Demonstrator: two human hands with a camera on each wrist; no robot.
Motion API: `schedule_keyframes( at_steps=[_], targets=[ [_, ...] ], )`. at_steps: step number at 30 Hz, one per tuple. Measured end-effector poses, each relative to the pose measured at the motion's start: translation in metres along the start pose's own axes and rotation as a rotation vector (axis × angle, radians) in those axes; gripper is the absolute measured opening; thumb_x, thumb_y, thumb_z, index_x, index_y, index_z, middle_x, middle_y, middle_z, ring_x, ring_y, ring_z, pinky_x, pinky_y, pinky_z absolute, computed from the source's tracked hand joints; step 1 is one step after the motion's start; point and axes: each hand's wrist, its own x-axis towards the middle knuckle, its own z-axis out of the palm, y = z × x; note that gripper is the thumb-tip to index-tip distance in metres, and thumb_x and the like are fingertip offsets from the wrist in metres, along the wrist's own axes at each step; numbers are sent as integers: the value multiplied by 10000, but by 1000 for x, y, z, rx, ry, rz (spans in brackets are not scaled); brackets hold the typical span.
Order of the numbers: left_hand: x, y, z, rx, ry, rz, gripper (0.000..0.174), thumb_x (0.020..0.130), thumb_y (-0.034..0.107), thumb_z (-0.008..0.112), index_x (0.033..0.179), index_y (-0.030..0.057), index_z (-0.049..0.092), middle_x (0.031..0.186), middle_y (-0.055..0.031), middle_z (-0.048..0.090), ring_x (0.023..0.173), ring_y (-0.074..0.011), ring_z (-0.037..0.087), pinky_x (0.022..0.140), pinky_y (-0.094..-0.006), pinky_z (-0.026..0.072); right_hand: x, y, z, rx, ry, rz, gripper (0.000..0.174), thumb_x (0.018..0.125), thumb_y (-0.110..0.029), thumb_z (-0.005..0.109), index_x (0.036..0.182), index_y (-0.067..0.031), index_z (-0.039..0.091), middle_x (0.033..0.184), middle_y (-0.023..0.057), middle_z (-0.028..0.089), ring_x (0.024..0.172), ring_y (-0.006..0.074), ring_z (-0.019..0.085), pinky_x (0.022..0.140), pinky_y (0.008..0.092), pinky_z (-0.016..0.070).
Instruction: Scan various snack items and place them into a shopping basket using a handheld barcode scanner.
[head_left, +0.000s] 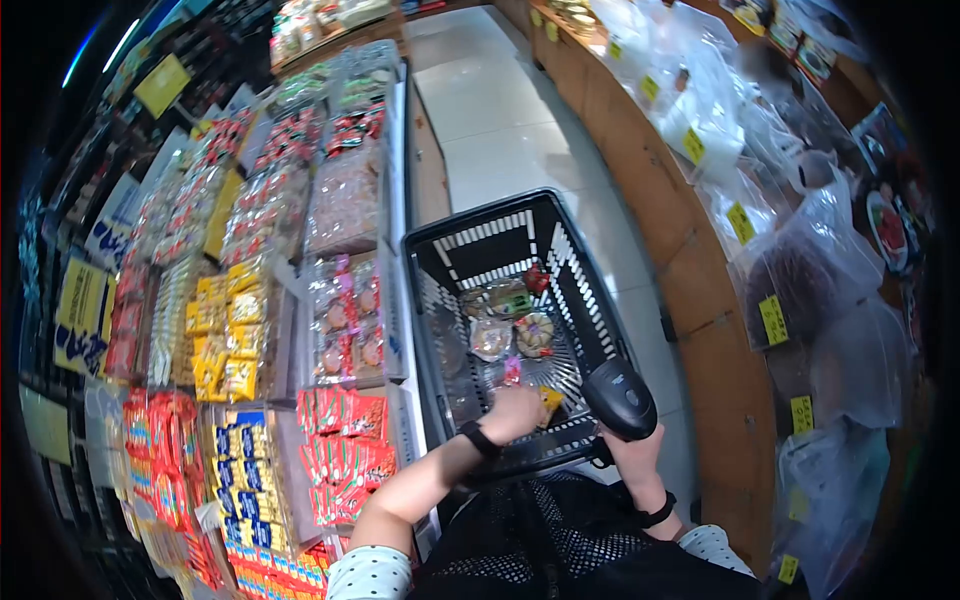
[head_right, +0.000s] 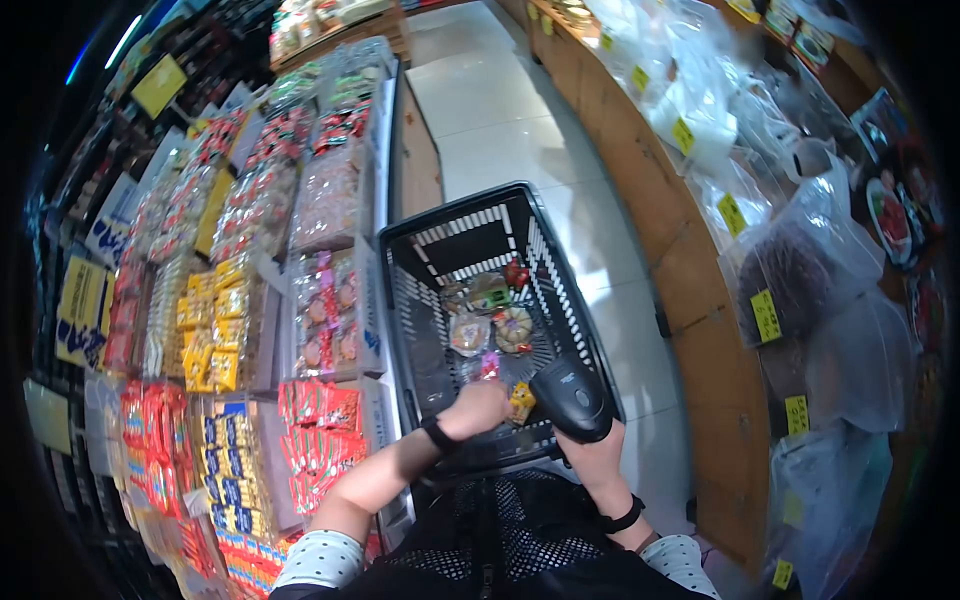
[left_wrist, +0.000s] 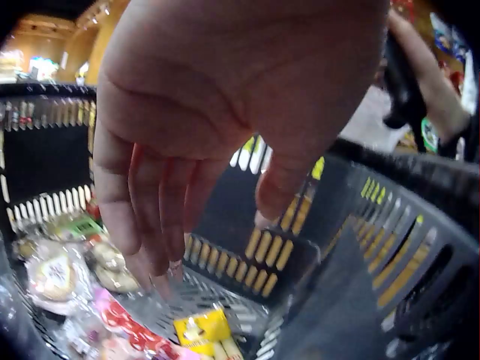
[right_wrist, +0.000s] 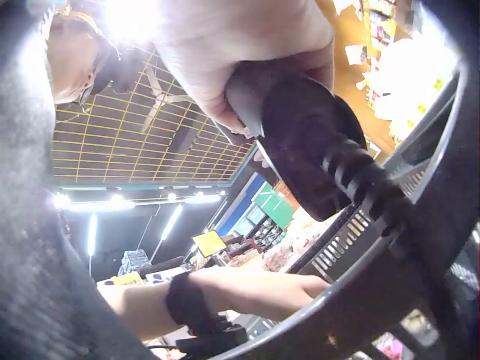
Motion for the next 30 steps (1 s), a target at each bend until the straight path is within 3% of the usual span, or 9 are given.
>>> schedule_keyframes(
  at_steps=[4,6,8,12,16,18,20,24,30],
  targets=[
    [64,13,85,88,-52,106,257,781,291,556,805,53,651,881,-141,639,787,-283,636,587,-390,491,-6,11,-23,-46,56,-49,259,644,-39,716,873,23,612,790,91,653,725,134,617,674,274,484],
    [96,5,135,196,-73,-115,354,751,342,585,891,18,611,849,-122,646,763,-250,641,623,-394,473,-9,11,-32,-22,104,12,275,643,-30,715,889,25,607,792,86,651,730,129,613,679,273,482],
    [111,-11,184,649,-129,-153,519,844,293,425,1261,-16,400,985,-83,619,872,-220,605,747,-460,393,-10,10,-41,-32,136,47,284,644,-19,709,902,27,601,802,76,650,739,121,607,683,269,478],
    [105,4,155,694,-225,-179,646,836,330,466,1324,-50,280,1012,-112,591,909,-227,563,772,-432,384,-10,24,-55,-24,234,48,288,654,-13,703,922,33,608,816,66,652,742,104,597,691,261,471],
    [119,-17,134,148,-147,-342,1003,608,469,702,1296,-105,252,959,-152,593,873,-232,599,732,-323,459,-7,40,-64,-41,228,131,248,680,6,675,922,30,622,826,70,654,751,110,600,706,260,469],
    [119,-42,121,-427,-180,-331,876,601,446,702,1191,-123,393,878,-137,614,809,-220,620,691,-334,490,-8,40,-61,38,248,165,238,692,3,670,923,32,623,824,72,656,751,113,604,708,260,469],
    [114,-56,87,-1113,-368,-356,290,620,294,745,689,43,619,622,-27,583,569,-115,551,563,-230,439,1,31,-56,12,231,126,236,698,0,668,928,33,622,827,78,657,751,113,605,710,258,470],
    [36,-21,-58,-1453,-113,-136,331,685,78,723,955,-7,551,879,-61,612,748,-120,584,676,-237,469,8,16,-39,-51,64,94,246,683,-2,684,919,33,621,834,83,659,758,118,611,714,265,473],
    [-63,-14,-82,-1581,595,326,651,659,-68,697,1215,29,372,1192,-102,484,1094,-200,497,909,-356,443,7,-16,8,-124,-126,-280,300,603,-32,731,878,8,617,780,91,656,693,152,634,649,263,484]
  ],
)
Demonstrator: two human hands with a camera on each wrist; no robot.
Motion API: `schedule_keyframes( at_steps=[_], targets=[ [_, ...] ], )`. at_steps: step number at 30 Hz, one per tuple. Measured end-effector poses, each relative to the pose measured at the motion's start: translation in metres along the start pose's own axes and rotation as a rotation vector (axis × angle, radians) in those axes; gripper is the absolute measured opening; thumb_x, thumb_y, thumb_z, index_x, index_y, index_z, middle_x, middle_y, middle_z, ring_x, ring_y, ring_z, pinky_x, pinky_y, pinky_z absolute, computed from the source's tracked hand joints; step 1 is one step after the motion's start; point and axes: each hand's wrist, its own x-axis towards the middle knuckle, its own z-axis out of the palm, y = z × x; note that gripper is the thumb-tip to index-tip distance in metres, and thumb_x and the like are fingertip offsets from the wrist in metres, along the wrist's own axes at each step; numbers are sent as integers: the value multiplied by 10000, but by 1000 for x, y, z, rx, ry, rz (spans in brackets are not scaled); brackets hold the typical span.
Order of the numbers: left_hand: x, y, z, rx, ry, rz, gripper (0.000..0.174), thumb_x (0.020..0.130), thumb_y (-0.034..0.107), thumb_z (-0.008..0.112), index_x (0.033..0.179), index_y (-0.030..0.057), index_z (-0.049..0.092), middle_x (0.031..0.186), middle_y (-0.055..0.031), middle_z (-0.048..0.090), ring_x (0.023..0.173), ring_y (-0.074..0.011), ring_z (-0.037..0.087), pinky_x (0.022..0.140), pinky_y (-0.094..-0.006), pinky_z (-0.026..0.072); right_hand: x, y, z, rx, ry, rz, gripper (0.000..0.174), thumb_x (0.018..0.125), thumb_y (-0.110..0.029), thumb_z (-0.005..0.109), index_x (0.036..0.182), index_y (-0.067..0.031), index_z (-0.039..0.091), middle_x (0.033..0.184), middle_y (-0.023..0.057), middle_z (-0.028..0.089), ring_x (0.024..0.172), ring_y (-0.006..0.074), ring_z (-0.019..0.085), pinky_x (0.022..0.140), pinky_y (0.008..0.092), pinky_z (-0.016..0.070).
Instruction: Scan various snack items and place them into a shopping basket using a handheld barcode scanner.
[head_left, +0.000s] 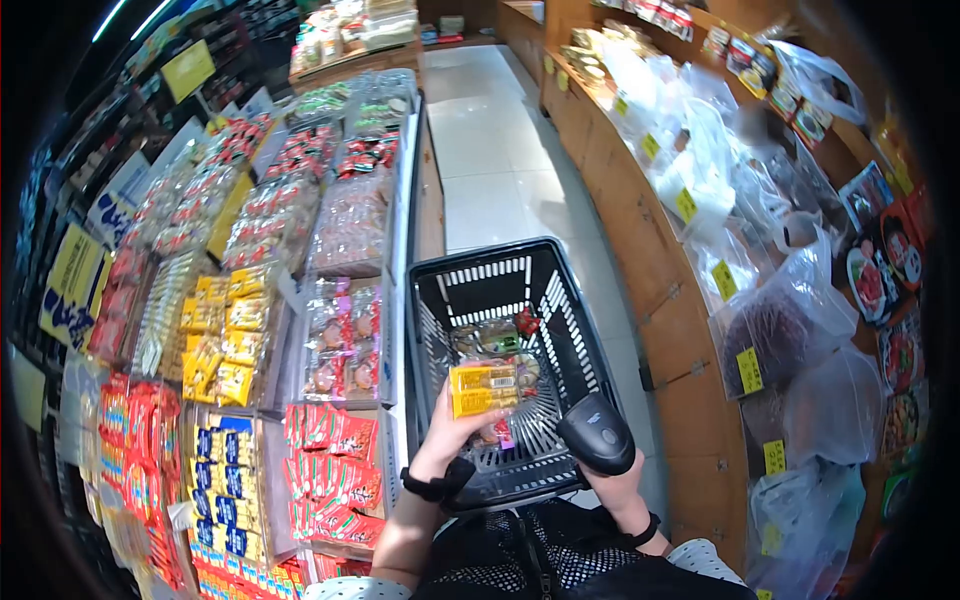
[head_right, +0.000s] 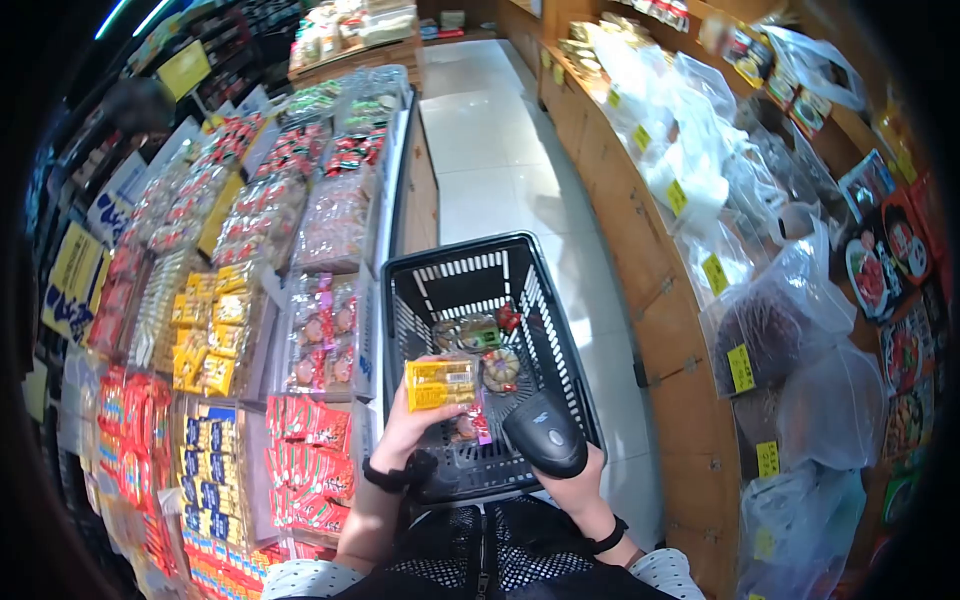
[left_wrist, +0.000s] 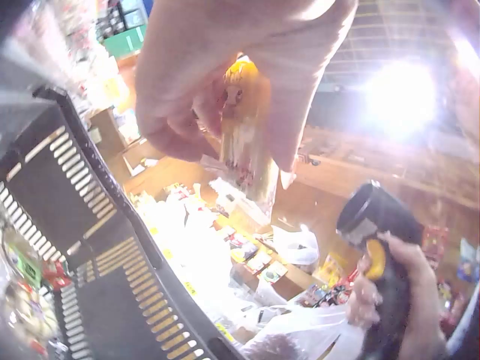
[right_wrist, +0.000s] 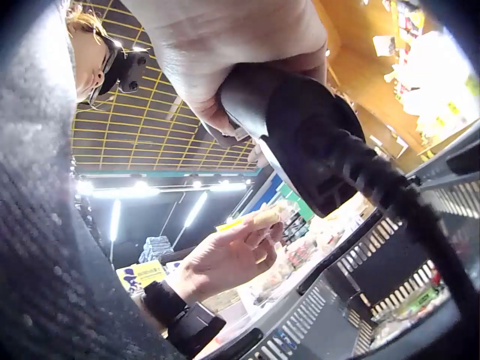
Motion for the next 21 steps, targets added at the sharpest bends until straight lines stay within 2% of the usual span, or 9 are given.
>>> schedule_keyframes(
  at_steps=[6,8,10,11,12,16,18,19,21],
  targets=[
    [-55,0,-18,324,136,152,605,689,-74,676,1196,38,367,1258,-134,429,1172,-223,437,975,-361,386,-12,-8,41,-6,-214,-92,285,587,-94,732,839,-15,627,721,109,642,631,223,638,585,294,489],
    [-64,0,-21,234,168,209,614,687,-90,661,1204,46,358,1278,-141,410,1182,-233,428,983,-362,376,-14,-11,51,-10,-260,-116,262,594,-113,730,820,-23,633,706,112,639,620,236,636,573,299,489],
    [-73,4,-25,183,182,245,616,689,-94,652,1208,50,354,1287,-142,401,1183,-237,426,984,-362,374,-15,-13,61,-205,-327,-179,207,611,-144,720,769,-36,638,665,116,628,598,253,631,543,306,484],
    [-77,8,-26,134,186,274,618,690,-98,643,1213,53,350,1296,-144,392,1185,-240,424,984,-363,372,-17,-17,68,-202,-299,-161,174,628,-155,714,734,-40,637,636,118,618,586,266,628,527,315,480],
    [-83,12,-27,164,202,298,568,728,-51,643,1218,26,366,1232,-115,455,1141,-194,465,948,-324,401,-19,-20,72,-195,-316,-178,174,628,-155,714,734,-40,637,636,118,618,586,266,628,527,315,480],
    [-104,23,-38,259,272,242,606,723,10,687,1232,12,358,1210,-108,481,1097,-177,493,928,-313,411,-23,-22,79,-219,-337,-156,196,648,-161,708,770,-24,639,650,127,622,615,264,637,539,315,482],
    [-106,23,-53,391,331,287,633,702,45,724,1223,8,368,1180,-106,510,1073,-170,513,907,-308,425,-23,-20,82,-181,-334,-119,193,657,-146,702,787,-16,644,665,126,632,631,241,648,559,306,483],
    [-108,25,-57,352,396,299,651,683,65,747,1214,4,376,1143,-99,531,1051,-167,527,889,-304,436,-24,-20,82,-177,-348,-125,193,657,-146,702,787,-16,644,665,126,632,631,241,648,559,306,483],
    [-115,39,-68,384,519,291,668,675,28,741,1220,5,355,1128,-106,530,1035,-184,539,884,-322,450,-25,-22,80,-128,-342,4,189,667,-127,699,811,-15,651,686,122,645,650,207,655,580,293,481]
  ],
)
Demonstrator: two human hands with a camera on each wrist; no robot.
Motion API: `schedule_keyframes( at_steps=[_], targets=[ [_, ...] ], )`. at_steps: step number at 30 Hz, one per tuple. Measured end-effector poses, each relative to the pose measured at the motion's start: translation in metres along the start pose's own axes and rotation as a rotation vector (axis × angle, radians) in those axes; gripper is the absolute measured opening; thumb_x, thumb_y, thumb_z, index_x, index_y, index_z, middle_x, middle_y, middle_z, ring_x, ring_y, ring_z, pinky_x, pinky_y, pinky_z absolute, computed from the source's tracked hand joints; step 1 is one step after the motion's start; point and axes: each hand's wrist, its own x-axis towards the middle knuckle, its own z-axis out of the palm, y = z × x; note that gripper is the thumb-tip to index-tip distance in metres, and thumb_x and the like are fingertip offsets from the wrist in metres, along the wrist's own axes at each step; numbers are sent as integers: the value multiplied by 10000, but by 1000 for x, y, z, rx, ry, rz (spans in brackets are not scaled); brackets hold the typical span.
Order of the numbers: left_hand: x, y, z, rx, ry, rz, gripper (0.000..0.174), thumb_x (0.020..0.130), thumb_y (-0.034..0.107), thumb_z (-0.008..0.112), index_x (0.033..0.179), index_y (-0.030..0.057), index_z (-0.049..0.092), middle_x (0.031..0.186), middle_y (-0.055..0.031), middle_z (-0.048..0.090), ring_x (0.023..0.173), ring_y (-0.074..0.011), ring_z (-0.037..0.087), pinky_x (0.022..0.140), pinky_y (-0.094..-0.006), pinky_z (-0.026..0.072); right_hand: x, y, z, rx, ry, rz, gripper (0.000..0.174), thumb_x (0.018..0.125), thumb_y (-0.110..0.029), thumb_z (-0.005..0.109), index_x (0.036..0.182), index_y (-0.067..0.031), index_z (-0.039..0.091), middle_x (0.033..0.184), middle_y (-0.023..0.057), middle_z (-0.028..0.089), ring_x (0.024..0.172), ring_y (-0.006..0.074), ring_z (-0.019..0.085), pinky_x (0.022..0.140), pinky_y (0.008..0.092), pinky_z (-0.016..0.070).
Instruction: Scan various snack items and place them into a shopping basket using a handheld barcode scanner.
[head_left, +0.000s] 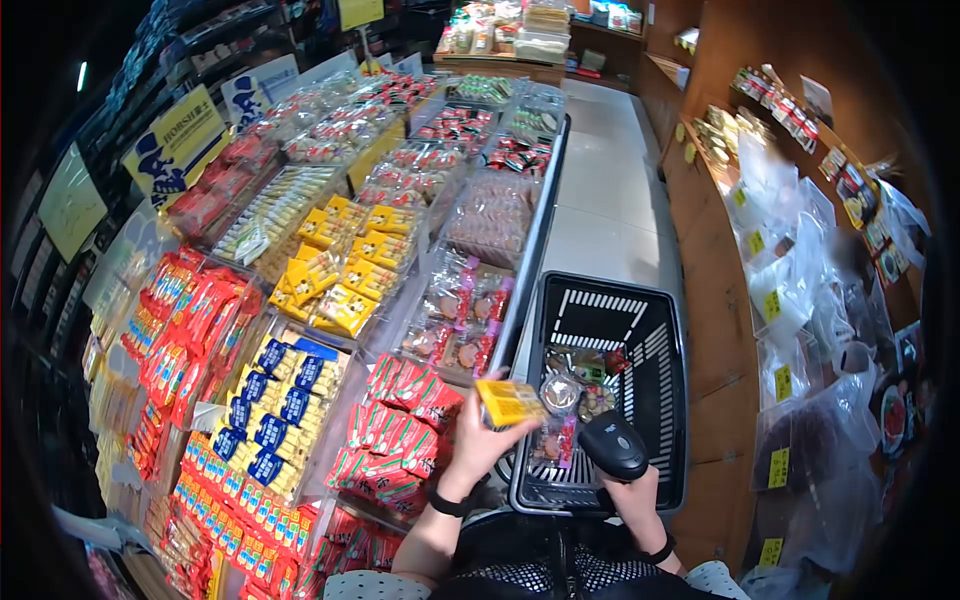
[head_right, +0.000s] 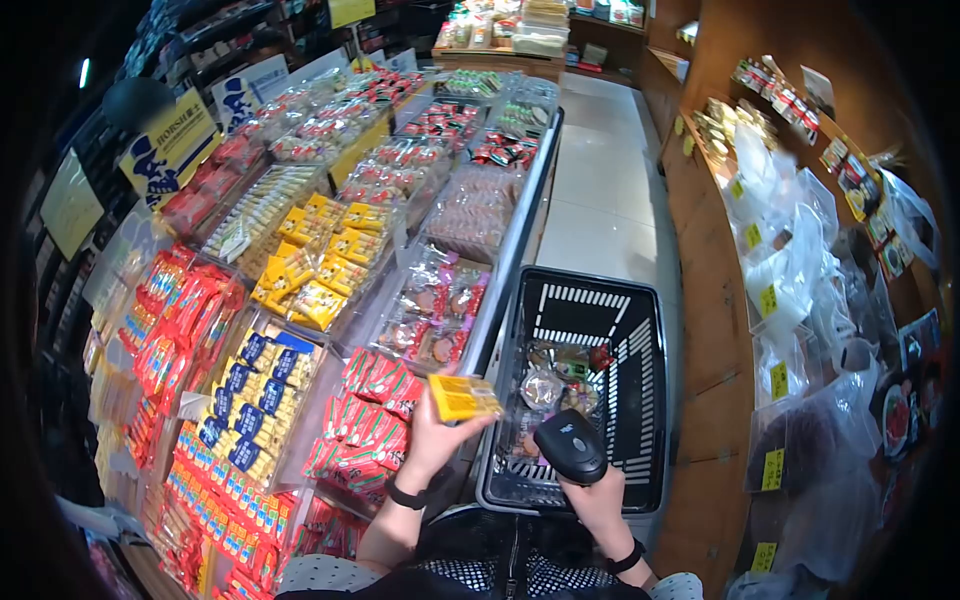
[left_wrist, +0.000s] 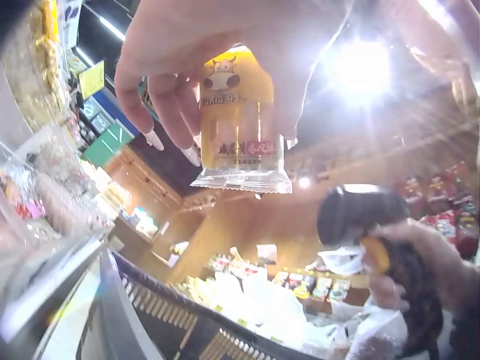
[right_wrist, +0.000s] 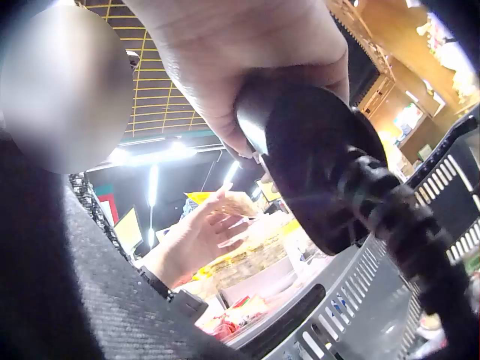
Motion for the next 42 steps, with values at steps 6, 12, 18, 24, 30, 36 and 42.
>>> schedule_keyframes(
  at_steps=[6,12,18,24,30,36,42],
  targets=[
    [78,54,-102,728,507,67,931,662,339,757,1313,-76,237,1072,-240,543,960,-327,558,812,-380,444,0,-2,-3,12,8,64,187,672,-110,700,823,-9,652,688,109,652,644,177,649,588,283,476],
    [128,117,-150,1273,699,-128,1043,721,517,611,1319,-144,68,786,-258,616,775,-381,608,700,-423,476,-8,5,-8,41,167,30,184,682,-106,700,828,-8,645,705,117,653,653,180,648,589,284,474],
    [183,61,-177,1489,510,-235,1047,717,542,588,1334,-123,66,825,-227,635,743,-347,629,658,-409,494,-10,-1,-21,-43,189,94,180,674,-124,706,784,-1,632,679,131,638,620,188,637,563,287,461],
    [210,33,-182,1862,562,-109,856,764,595,508,1267,-75,334,706,-128,639,607,-254,634,506,-384,475,-15,8,-27,-143,260,-23,183,620,-109,690,757,-9,621,643,147,601,602,291,615,549,324,458],
    [166,68,-112,1825,423,166,579,837,478,485,1124,-25,488,647,-129,613,577,-282,617,481,-396,466,-19,19,-43,-4,393,254,199,699,-78,673,878,2,640,764,134,657,720,183,645,655,289,469],
    [76,78,17,1259,-181,166,349,816,328,556,1011,39,551,710,-164,605,674,-340,600,586,-424,459,-18,53,-57,-32,346,319,222,699,-111,689,886,-2,641,772,126,661,725,199,649,668,293,474],
    [35,15,114,1142,-715,64,447,817,426,538,1005,21,563,655,-177,607,640,-338,606,559,-409,474,-13,58,-72,-100,261,269,204,669,-144,709,821,-24,647,726,134,643,687,255,644,614,311,477]
  ],
)
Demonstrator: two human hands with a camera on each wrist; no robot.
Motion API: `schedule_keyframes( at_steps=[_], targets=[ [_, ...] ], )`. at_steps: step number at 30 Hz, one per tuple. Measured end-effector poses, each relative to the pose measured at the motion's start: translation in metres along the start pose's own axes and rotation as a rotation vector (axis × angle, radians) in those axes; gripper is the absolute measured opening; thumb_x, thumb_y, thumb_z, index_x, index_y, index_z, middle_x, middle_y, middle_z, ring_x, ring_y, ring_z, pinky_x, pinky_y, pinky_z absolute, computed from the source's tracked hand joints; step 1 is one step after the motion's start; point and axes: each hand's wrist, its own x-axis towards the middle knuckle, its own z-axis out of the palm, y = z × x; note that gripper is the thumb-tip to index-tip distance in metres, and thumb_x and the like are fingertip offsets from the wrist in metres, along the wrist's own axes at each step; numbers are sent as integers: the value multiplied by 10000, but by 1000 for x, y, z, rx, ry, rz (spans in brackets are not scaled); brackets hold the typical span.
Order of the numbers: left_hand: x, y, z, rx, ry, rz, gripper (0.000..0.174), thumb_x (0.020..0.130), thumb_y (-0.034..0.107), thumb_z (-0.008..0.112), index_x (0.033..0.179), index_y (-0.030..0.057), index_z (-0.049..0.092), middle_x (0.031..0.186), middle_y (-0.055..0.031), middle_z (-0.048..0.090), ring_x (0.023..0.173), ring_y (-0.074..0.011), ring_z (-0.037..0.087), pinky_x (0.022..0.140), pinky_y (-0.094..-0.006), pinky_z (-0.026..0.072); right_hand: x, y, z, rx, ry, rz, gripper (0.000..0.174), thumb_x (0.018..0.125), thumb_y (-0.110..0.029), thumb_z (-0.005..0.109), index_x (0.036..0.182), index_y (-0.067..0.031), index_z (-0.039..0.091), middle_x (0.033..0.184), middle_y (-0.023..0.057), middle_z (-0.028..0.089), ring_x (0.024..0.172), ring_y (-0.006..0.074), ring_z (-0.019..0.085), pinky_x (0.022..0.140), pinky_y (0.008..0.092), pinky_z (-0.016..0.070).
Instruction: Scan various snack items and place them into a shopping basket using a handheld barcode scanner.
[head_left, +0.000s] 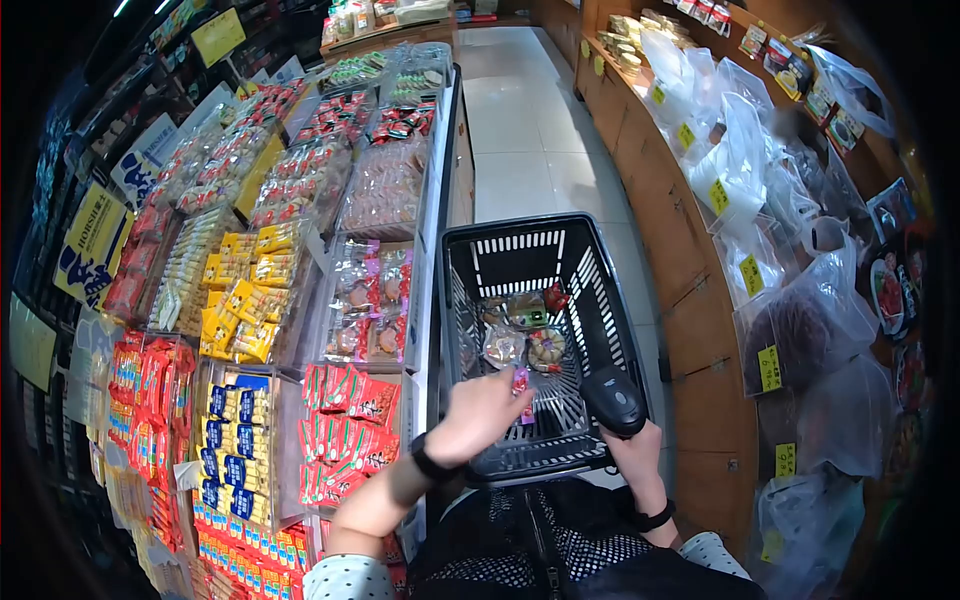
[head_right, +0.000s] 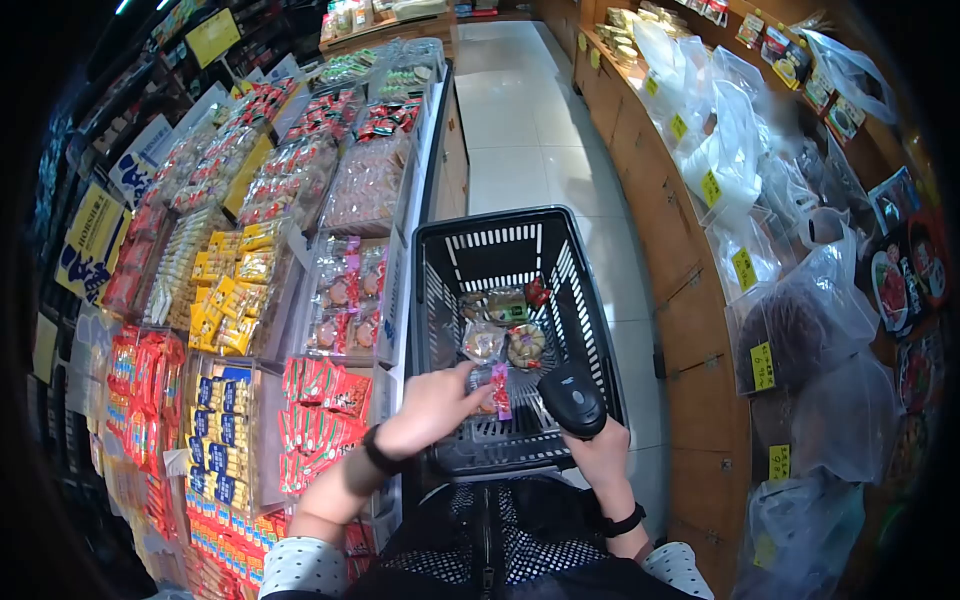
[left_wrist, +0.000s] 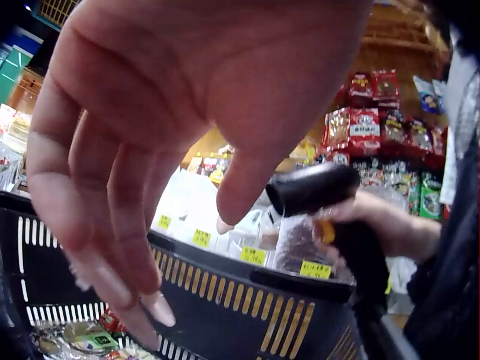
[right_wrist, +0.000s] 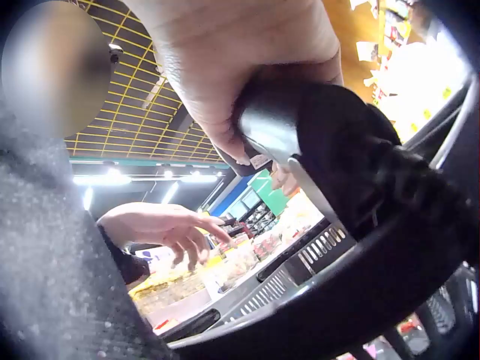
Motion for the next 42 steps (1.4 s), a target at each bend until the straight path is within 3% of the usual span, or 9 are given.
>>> schedule_keyframes(
  at_steps=[4,9,15,25,27,28,35,41,42],
  targets=[
    [39,4,83,144,2,21,462,800,428,560,925,-17,560,684,-173,621,633,-319,624,545,-405,483,1,16,-11,52,-23,-19,204,665,-137,712,828,-32,650,715,127,641,680,241,644,606,304,474],
    [82,-33,205,254,-141,-428,827,717,557,603,1195,-89,409,782,-137,642,693,-264,641,573,-376,500,10,30,-25,161,-43,84,207,688,-124,701,855,-15,648,752,128,656,707,207,652,627,291,478],
    [66,-74,278,106,-392,-672,1055,665,578,633,1409,117,43,1321,-315,277,984,-451,533,717,-460,480,17,40,-28,181,-118,153,239,708,-107,696,917,-2,644,805,111,672,753,154,648,673,275,480],
    [84,-77,254,-114,-245,-870,1066,642,325,671,1379,11,-32,1246,-316,390,990,-378,564,786,-425,476,48,47,-18,456,-165,317,143,776,-70,629,873,34,638,715,71,643,636,116,598,593,255,468],
    [86,-84,225,-699,-383,-976,969,668,251,642,1376,-3,31,1053,-247,570,861,-284,633,710,-350,508,52,49,-17,536,-174,400,128,786,-67,618,853,41,634,681,64,627,606,108,585,564,253,462],
    [86,-132,300,-602,-158,-939,696,711,113,558,1320,-33,253,799,-140,636,632,-179,638,543,-296,501,53,51,-18,548,-183,377,123,797,-65,604,851,45,625,668,65,617,591,107,579,547,253,459],
    [75,-11,116,-1382,-174,-490,416,646,-123,401,1043,-77,515,729,-103,602,501,-148,564,412,-248,434,54,43,-22,843,-371,243,139,793,-5,595,919,50,575,730,81,615,595,128,585,550,260,476],
    [35,47,81,-2092,240,-308,596,668,-131,423,1251,-30,347,1083,-145,540,913,-237,582,775,-334,488,51,18,-32,690,-422,-36,179,763,-32,645,914,46,587,749,64,635,643,124,606,605,263,491],
    [30,45,87,-2127,221,-248,610,689,-134,427,1277,-20,309,1239,-173,444,1161,-293,442,992,-408,346,50,16,-33,676,-457,-19,185,757,-41,653,912,40,595,741,56,637,653,116,606,615,257,488]
  ],
)
